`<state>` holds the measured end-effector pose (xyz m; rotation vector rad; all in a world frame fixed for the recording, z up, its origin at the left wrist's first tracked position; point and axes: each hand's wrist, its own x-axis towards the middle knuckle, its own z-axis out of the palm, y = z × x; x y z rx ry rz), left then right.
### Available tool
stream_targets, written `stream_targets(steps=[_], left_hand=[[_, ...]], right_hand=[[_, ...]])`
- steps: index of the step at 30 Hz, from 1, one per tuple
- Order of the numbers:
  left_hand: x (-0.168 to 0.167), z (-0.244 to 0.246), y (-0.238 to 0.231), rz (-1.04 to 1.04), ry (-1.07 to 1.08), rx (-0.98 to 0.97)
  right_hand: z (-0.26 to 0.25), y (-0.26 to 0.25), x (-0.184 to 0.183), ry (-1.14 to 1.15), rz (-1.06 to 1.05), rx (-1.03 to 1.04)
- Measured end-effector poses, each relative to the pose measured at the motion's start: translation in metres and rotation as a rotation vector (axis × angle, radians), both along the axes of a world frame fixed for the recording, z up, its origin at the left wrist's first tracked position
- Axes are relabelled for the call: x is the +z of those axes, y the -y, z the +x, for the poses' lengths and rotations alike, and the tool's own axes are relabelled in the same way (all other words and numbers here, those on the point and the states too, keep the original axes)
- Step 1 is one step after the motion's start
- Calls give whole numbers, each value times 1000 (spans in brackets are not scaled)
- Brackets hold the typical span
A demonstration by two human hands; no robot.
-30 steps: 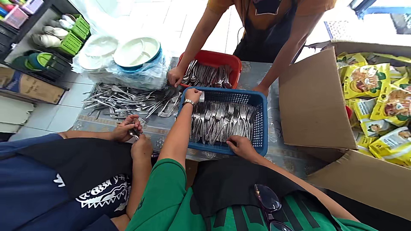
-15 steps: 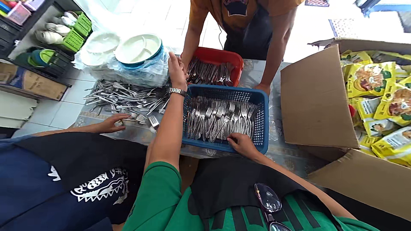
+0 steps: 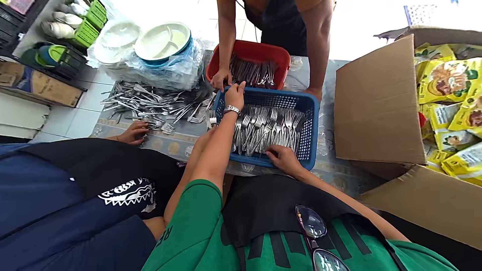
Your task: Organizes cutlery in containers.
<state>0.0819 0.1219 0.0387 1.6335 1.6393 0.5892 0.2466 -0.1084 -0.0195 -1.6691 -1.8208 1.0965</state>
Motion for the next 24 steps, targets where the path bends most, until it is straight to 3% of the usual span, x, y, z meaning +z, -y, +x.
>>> stream_targets(steps=[3,7,10,12,13,16,18,24], left_hand=[[17,22,-2,40,-29,36],[7,23,-1,-6,-115,43],[-18,17,6,-68,-95,65],[-31,24,19,-63,-101,101],[-32,27,24,-44,-105,112],[-33,30,29,10,-134,47],[-33,29,35,11,-120,-15],[-34,58,62,-53,23,-174]], right_hand=[[1,6,-4,-22,109,-65],[22,18,8,64,515,-225],[79,30,35,197,652,-508],[116,47,6,322,695,-726],[126,56,-23,386,625,-728],[127,75,-101,532,221,-358],[124,72,-111,569,118,-237],[129,68,-108,584,120,-230]])
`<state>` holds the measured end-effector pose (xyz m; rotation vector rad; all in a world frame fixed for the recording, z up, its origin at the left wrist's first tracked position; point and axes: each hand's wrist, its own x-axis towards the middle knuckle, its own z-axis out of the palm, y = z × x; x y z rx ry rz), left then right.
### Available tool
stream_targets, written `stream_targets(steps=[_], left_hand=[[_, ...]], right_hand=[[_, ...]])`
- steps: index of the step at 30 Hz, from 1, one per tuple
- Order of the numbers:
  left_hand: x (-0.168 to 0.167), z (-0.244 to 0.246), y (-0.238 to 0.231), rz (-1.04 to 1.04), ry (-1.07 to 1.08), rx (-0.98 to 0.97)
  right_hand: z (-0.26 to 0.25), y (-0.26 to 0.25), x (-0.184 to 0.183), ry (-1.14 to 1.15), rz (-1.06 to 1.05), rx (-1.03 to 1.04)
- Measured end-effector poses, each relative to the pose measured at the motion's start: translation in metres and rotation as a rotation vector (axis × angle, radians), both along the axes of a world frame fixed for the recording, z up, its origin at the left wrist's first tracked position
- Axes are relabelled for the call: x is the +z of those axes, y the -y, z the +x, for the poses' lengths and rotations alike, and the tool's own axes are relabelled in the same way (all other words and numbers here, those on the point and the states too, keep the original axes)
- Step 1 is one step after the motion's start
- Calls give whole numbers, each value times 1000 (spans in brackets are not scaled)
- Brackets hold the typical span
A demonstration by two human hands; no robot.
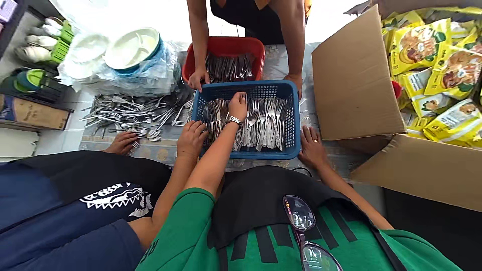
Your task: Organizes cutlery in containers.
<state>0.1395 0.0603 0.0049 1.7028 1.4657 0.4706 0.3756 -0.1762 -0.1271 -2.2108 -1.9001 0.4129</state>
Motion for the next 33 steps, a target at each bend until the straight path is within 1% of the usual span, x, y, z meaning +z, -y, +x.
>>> stream_targets(steps=[2,5,6,8,11,13,15,17,22,25,30,33], left_hand=[[-12,1,4,81,-97,-60],[-26,-9,13,318,-224,-80],[-27,-14,17,357,-232,-84],[-22,-22,30,370,-224,-86],[-9,-29,57,302,-254,-82],[-4,-31,68,137,-352,-138],[-8,-30,70,-43,-454,-188],[-13,-28,70,-122,-517,-189],[-12,-23,62,-203,-575,-181],[-10,-17,62,-207,-593,-142],[-6,-8,58,-261,-577,-105],[-10,-9,55,-265,-544,-109]], right_hand=[[0,1,0,10,1,-5],[0,2,0,17,12,-3],[0,2,0,16,21,-1],[0,2,-1,16,27,-2],[1,1,-1,5,21,-11],[1,0,-2,-8,32,-14],[1,1,-2,-16,29,-16],[2,0,-3,-15,21,-23],[2,-2,2,-32,17,-31],[1,0,4,-37,15,-27],[6,-1,-1,-43,39,1],[6,0,-5,-55,45,5]])
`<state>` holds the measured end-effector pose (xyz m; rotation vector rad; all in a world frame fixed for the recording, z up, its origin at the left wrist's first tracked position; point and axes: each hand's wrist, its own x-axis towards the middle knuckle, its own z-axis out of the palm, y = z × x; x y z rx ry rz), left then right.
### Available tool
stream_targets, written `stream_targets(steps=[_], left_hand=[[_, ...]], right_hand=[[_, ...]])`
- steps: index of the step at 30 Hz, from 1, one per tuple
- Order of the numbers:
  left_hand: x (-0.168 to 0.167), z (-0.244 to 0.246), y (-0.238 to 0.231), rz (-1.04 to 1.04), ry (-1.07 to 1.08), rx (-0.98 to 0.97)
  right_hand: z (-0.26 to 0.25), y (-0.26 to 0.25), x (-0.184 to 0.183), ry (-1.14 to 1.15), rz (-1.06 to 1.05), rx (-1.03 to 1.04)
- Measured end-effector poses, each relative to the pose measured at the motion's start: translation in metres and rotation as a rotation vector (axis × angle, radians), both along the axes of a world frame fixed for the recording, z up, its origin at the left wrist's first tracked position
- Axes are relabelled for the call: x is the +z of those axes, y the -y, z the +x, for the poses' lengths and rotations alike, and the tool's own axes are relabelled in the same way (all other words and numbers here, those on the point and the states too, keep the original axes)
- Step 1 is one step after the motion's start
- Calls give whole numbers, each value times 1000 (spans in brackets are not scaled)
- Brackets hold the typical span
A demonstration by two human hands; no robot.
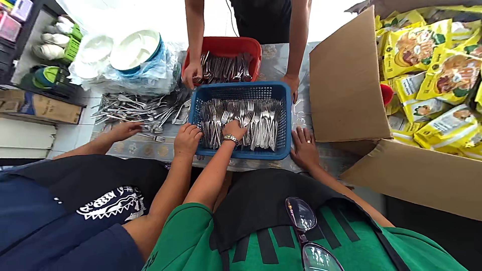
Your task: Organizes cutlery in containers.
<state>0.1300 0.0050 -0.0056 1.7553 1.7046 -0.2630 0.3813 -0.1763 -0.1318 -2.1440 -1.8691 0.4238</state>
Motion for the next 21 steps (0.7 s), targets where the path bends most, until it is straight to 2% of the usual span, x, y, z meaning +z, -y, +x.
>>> stream_targets(steps=[9,15,18,21], left_hand=[[-6,0,5,92,100,78],[14,-9,15,172,426,297],[27,18,34,88,643,390],[19,60,46,-24,685,316]], right_hand=[[1,2,1,-53,4,17],[2,2,-2,-53,12,20],[2,0,-1,-59,8,4],[2,0,-2,-64,-10,3]])
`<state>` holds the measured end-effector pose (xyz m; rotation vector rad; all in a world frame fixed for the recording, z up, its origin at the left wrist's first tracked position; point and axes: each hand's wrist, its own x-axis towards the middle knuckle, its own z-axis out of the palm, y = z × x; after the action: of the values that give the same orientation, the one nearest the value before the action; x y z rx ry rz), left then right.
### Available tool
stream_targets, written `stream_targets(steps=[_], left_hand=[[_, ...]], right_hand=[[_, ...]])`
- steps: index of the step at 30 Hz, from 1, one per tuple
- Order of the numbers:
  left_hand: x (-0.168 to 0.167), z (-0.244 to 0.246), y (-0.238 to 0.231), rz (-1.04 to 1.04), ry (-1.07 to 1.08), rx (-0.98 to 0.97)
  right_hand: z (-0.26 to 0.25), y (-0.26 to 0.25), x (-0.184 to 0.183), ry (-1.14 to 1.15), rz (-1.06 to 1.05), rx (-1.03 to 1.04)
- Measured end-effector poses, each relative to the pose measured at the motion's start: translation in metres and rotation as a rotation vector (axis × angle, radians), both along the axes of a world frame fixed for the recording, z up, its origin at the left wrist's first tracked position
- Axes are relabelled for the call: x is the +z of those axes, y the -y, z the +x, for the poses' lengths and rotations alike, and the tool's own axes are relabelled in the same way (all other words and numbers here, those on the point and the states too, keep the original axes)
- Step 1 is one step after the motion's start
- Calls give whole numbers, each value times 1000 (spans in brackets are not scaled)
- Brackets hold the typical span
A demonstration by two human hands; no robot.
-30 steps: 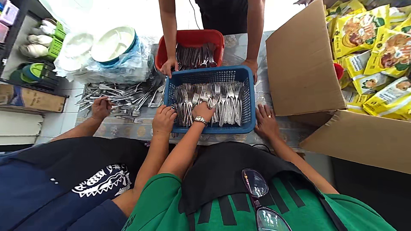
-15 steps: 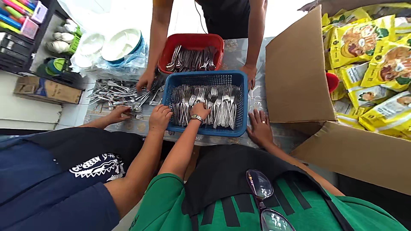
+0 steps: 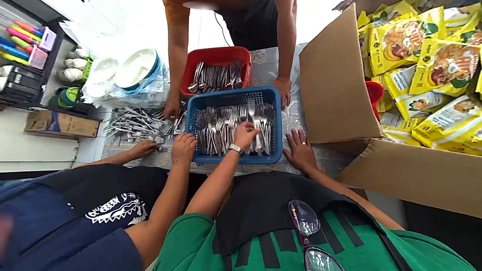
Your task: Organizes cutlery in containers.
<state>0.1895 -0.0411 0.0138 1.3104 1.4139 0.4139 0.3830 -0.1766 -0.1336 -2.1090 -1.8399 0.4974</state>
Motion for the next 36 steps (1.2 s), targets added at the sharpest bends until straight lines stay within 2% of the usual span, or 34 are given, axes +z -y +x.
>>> stream_targets(steps=[5,11,14,19,23,28,36], left_hand=[[-38,38,-11,21,-121,-116],[-33,12,-1,-2,-38,13],[-35,9,-6,4,-93,-14],[-22,11,-4,205,-398,-291],[-8,-3,20,306,-353,-479],[-9,-4,27,132,-296,-892],[-3,3,38,23,-449,-1023]], right_hand=[[0,1,-1,-16,50,-5],[0,1,-2,-22,60,-6],[0,1,-2,-20,59,-2],[0,1,-3,-15,76,-9],[-1,2,-3,-22,82,-3],[1,1,-5,-18,88,3],[-1,6,-3,-26,61,9]])
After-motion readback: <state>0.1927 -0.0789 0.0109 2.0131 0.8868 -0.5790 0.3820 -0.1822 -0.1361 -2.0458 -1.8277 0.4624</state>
